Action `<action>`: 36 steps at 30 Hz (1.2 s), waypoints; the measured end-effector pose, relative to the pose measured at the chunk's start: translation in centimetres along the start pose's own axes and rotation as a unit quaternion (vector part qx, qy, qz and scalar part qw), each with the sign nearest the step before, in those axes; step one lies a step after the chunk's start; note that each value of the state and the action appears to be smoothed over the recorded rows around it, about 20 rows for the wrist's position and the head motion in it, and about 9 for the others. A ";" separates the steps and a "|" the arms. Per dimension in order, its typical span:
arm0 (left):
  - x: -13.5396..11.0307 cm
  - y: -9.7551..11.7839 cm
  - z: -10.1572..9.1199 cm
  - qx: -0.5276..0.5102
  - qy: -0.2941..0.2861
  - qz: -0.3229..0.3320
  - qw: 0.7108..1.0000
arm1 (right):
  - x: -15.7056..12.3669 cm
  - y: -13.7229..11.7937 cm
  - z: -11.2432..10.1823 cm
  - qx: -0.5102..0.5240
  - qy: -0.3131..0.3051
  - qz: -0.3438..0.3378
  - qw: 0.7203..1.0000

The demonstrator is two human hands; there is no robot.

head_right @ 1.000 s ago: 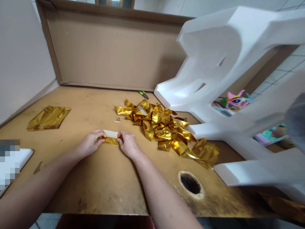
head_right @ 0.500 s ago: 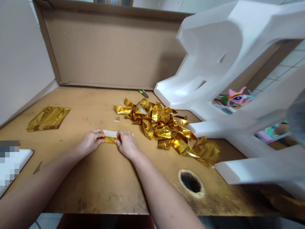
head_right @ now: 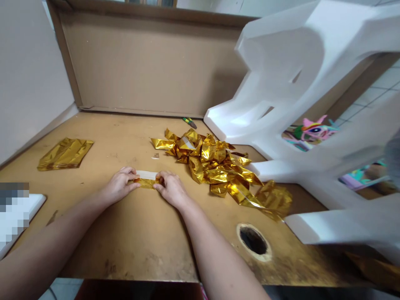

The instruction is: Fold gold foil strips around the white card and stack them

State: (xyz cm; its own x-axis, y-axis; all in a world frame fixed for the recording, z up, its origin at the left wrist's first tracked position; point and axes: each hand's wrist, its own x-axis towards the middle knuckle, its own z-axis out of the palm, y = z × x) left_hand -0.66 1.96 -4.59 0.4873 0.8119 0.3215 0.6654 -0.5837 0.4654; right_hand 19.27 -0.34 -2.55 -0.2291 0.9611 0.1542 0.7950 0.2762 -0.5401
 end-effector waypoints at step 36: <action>1.8 -1.3 0.8 -0.047 0.061 -0.084 0.994 | 1.0 -2.2 0.7 -0.140 0.036 0.095 0.985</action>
State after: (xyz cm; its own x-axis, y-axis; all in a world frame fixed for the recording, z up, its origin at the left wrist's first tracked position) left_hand -0.19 4.24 -5.30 0.2982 0.8966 0.3274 0.6731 -0.4408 0.5939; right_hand 16.89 -0.02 -1.73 -0.0281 0.9903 0.1362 0.9457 0.0704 -0.3172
